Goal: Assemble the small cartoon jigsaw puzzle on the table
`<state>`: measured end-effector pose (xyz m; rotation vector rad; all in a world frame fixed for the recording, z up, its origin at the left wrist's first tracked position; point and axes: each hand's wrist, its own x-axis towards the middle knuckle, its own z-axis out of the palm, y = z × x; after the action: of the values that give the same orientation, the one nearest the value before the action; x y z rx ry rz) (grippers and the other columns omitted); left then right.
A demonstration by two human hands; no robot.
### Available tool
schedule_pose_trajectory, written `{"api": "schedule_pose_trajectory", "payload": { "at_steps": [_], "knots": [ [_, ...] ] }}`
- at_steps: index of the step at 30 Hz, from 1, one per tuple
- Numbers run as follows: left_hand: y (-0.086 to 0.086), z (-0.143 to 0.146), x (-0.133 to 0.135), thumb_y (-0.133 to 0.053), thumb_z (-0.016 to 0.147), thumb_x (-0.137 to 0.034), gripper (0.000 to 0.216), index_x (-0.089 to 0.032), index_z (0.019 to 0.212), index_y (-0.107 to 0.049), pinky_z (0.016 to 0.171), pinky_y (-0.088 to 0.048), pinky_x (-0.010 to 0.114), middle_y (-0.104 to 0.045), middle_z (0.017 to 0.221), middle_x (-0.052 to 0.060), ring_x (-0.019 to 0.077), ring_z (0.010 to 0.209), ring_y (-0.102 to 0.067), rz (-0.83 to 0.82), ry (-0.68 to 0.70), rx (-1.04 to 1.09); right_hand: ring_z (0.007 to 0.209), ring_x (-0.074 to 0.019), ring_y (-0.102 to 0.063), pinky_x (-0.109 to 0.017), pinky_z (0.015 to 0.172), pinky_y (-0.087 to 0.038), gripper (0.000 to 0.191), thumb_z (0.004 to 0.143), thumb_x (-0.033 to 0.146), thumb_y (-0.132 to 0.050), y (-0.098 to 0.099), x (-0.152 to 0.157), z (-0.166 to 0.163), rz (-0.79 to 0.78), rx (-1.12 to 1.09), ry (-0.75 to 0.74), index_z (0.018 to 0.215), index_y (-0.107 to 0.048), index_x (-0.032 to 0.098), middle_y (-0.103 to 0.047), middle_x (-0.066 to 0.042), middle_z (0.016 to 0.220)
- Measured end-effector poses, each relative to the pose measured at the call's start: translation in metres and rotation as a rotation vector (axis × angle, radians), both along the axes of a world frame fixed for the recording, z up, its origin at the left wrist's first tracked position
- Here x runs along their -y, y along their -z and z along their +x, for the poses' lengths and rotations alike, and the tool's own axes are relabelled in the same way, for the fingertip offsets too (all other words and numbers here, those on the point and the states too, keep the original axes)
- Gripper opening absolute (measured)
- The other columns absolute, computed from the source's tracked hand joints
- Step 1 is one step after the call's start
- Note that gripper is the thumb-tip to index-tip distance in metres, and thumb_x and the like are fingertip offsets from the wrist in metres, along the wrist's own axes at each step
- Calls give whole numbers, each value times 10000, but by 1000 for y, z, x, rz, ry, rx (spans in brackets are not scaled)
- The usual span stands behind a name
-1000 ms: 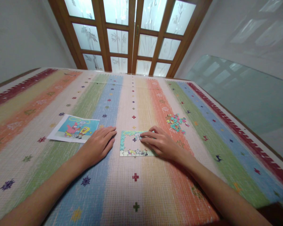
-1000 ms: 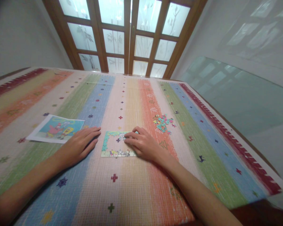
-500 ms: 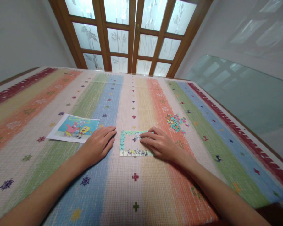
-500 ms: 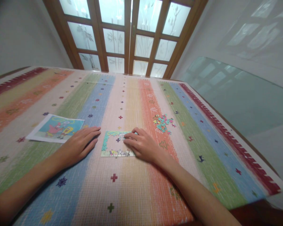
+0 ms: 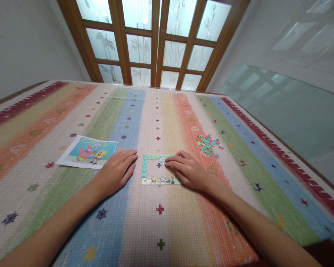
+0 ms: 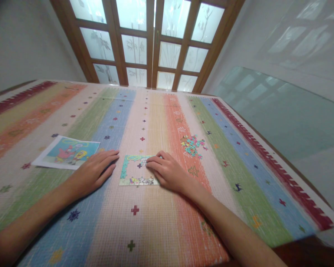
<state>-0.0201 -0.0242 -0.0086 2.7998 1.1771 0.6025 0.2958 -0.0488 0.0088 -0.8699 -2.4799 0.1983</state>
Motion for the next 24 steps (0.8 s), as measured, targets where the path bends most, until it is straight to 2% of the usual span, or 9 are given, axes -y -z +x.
{"api": "schedule_pose_trajectory", "payload": {
  "at_steps": [18,24],
  "knots": [
    [1,-1,0,-341,1072,-355,386,-136,1244,-608,1089,-468,539,-648,1353,168,298,1251,-612,56,5,-22,1013,-230,-530,-401,904,-479,244,1014,143,-459,0,0,2,-25,-61,-10,1092,-687,184,-702,-70,1163],
    [1,0,0,-345,1072,-362,387,-137,1255,-601,1098,-459,548,-639,1363,167,297,1251,-611,53,3,-14,1018,-232,-557,-405,894,-504,338,973,106,-434,0,0,3,-180,-159,31,1227,-645,182,-710,-73,1093]
  ]
}}
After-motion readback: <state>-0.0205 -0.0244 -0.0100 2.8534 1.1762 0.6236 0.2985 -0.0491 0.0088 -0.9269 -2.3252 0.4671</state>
